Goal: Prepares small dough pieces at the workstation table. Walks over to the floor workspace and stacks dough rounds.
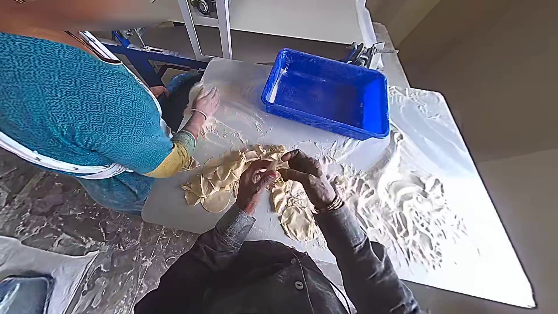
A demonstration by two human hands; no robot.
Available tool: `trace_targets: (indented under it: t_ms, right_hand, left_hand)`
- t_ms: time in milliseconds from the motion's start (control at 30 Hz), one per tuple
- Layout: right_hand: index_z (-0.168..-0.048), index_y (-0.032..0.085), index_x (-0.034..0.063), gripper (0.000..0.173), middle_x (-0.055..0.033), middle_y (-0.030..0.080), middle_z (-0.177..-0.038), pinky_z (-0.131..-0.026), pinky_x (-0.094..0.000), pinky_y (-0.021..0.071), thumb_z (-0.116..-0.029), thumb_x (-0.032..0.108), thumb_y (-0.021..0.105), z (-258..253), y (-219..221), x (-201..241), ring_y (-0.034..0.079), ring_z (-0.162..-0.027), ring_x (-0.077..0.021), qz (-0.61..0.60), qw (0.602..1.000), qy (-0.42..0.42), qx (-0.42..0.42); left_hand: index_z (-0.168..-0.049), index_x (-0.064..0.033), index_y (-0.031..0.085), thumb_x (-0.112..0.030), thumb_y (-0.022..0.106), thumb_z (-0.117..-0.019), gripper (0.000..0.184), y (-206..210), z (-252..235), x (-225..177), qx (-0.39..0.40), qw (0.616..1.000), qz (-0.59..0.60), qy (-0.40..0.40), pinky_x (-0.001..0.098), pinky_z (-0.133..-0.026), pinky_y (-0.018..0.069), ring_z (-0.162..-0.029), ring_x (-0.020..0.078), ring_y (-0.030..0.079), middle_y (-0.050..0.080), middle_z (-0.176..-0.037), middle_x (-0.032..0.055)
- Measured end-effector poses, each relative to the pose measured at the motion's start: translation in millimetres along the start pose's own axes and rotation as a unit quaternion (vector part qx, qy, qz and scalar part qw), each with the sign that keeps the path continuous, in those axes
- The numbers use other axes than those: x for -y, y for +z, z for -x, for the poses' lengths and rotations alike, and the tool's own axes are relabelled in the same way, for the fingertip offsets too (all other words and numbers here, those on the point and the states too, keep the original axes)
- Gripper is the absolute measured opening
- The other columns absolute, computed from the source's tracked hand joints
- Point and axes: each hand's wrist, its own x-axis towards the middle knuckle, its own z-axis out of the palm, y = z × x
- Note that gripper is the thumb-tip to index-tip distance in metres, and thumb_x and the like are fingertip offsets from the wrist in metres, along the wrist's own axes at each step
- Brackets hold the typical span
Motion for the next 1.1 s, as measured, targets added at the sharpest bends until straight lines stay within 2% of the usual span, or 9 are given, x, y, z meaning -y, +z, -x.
trace_targets:
  t_ms: [67,167,300,433,600,733,833,1000,1100]
  right_hand:
    - [-0.108,0.062,0.0031,0.022,-0.0006,0.069,-0.086,-0.073,-0.0269,0.0570,-0.0864,0.001,0.064,2,3,-3,0.066,-0.075,-0.0086,-0.010,1.000,0.001,-0.016]
    - [-0.103,0.061,0.0044,0.016,-0.0023,0.070,-0.085,-0.072,-0.0282,0.0571,-0.0877,0.000,0.063,4,11,-5,0.067,-0.075,-0.0098,-0.038,0.998,0.002,-0.050]
    - [-0.099,0.062,0.0056,0.012,-0.0032,0.070,-0.087,-0.076,-0.0313,0.0585,-0.0889,-0.001,0.059,5,22,-9,0.068,-0.078,-0.0122,-0.052,0.995,0.000,-0.087]
    - [-0.117,0.064,0.0017,0.034,-0.0081,0.070,-0.107,-0.080,-0.0351,0.0616,-0.1054,0.028,0.045,10,34,-10,0.071,-0.090,-0.0180,-0.048,0.995,0.057,-0.070]
    - [-0.086,0.065,0.0056,0.007,0.0005,0.069,-0.078,-0.076,-0.0270,0.0572,-0.0923,0.008,0.066,10,43,-8,0.067,-0.076,-0.0075,-0.010,0.999,0.043,-0.011]
    - [-0.089,0.061,0.0063,0.008,0.0002,0.066,-0.079,-0.077,-0.0266,0.0564,-0.0957,0.002,0.059,12,52,-11,0.066,-0.077,-0.0077,-0.044,0.997,0.017,-0.062]
    - [-0.090,0.061,0.0037,0.008,-0.0037,0.068,-0.079,-0.077,-0.0291,0.0580,-0.0956,-0.002,0.060,16,57,-17,0.067,-0.077,-0.0111,-0.085,0.986,0.003,-0.141]
    - [-0.092,0.061,0.0028,0.007,-0.0036,0.070,-0.082,-0.080,-0.0299,0.0594,-0.0946,-0.004,0.060,27,68,-22,0.069,-0.080,-0.0113,-0.088,0.987,-0.013,-0.134]
    - [-0.091,0.062,0.0033,0.008,-0.0033,0.070,-0.082,-0.078,-0.0299,0.0595,-0.0941,-0.004,0.061,31,72,-26,0.069,-0.079,-0.0115,-0.125,0.984,-0.001,-0.126]
  left_hand:
    - [-0.103,0.0014,0.066,-0.009,0.063,-0.0927,0.015,0,0,-1,-0.028,0.999,0.037,0.016,0.0266,-0.084,0.0578,-0.090,0.0075,0.067,0.069,-0.094,0.0012]
    - [-0.095,-0.0007,0.067,-0.005,0.055,-0.0963,0.012,-4,2,-4,-0.057,0.995,0.074,-0.024,0.0285,-0.078,0.0605,-0.079,0.0101,0.070,0.072,-0.084,0.0010]
    - [-0.109,0.0024,0.064,-0.006,0.046,-0.1003,0.021,-6,5,-8,-0.096,0.980,0.154,-0.081,0.0320,-0.076,0.0615,-0.078,0.0147,0.071,0.071,-0.091,0.0062]
    - [-0.105,0.0018,0.065,-0.003,0.053,-0.0969,0.016,-16,8,-9,-0.065,0.987,0.138,-0.048,0.0315,-0.076,0.0614,-0.079,0.0144,0.070,0.071,-0.092,0.0063]
    - [-0.100,-0.0002,0.066,-0.001,0.055,-0.0938,0.013,-34,9,-10,0.015,0.998,0.061,0.012,0.0292,-0.082,0.0592,-0.085,0.0096,0.069,0.071,-0.089,0.0018]
    - [-0.107,0.0021,0.063,0.005,0.052,-0.0893,0.021,-39,11,-6,-0.056,0.994,0.084,-0.042,0.0329,-0.082,0.0583,-0.087,0.0144,0.068,0.070,-0.095,0.0076]
    - [-0.114,0.0027,0.056,-0.004,0.050,-0.1009,0.016,-36,18,-8,-0.111,0.986,0.087,-0.092,0.0326,-0.077,0.0599,-0.084,0.0165,0.069,0.066,-0.096,0.0086]
    - [-0.133,0.0053,0.047,-0.022,0.065,-0.0955,0.049,-26,39,-5,-0.027,0.991,0.083,-0.098,0.0332,-0.089,0.0583,-0.102,0.0163,0.068,0.067,-0.114,0.0115]
    - [-0.117,0.0055,0.058,-0.004,0.070,-0.0917,0.029,-24,40,-7,-0.040,0.989,0.122,-0.077,0.0343,-0.091,0.0584,-0.097,0.0168,0.069,0.070,-0.104,0.0115]
